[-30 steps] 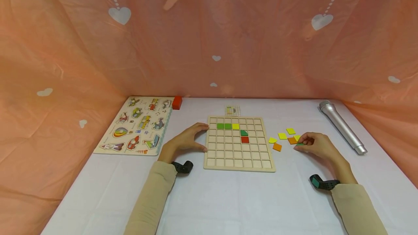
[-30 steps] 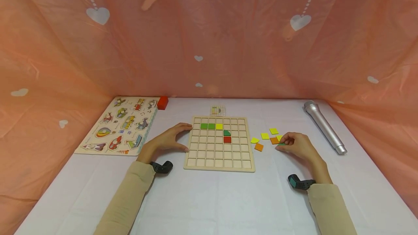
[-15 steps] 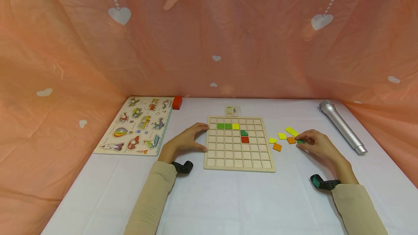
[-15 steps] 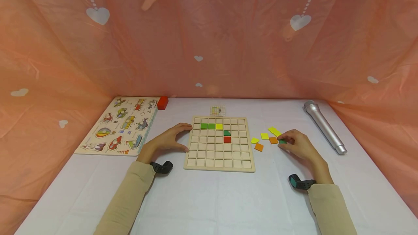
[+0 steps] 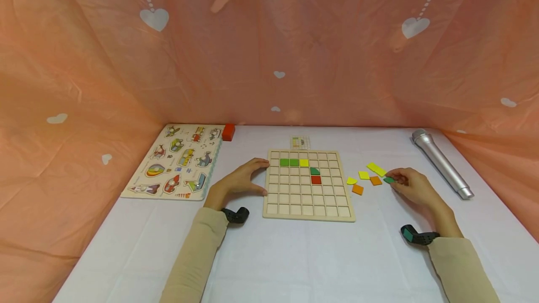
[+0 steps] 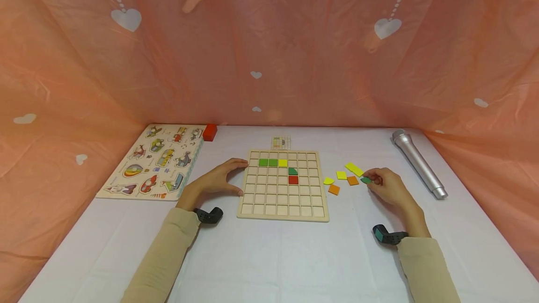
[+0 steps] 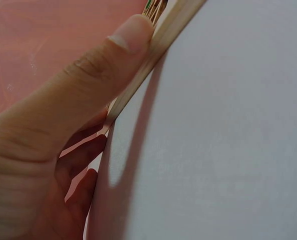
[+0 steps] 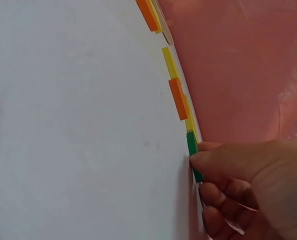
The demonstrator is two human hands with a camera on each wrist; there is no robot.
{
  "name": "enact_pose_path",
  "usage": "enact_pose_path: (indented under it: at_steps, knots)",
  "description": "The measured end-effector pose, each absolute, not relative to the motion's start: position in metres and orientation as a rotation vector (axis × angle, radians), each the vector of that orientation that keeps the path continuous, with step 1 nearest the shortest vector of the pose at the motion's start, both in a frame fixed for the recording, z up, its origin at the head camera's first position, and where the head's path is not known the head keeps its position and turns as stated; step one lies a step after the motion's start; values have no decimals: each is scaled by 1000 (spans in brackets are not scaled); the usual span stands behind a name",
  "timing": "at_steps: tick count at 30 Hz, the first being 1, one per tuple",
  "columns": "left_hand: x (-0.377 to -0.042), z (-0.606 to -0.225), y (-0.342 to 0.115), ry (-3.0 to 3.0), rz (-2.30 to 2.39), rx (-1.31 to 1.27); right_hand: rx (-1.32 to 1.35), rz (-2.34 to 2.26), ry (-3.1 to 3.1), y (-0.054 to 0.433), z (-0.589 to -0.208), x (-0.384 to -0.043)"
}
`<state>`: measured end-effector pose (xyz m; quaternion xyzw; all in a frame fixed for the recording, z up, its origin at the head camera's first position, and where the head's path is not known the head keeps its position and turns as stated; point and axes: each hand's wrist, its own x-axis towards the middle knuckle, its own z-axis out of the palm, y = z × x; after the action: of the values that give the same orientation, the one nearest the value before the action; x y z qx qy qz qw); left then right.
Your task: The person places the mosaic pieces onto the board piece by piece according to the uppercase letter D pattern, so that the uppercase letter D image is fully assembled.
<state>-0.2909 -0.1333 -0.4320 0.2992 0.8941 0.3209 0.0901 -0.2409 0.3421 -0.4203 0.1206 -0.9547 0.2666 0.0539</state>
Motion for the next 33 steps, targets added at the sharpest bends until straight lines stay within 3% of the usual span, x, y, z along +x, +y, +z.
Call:
enact_pose_path:
  at_steps: [17, 33]
  knots:
    - [-289, -429, -132, 2655, 956, 885, 367, 855, -2808, 331, -416, -241]
    - [-290, -430, -132, 2657, 940, 852, 967, 1116, -2730, 218, -411, -254]
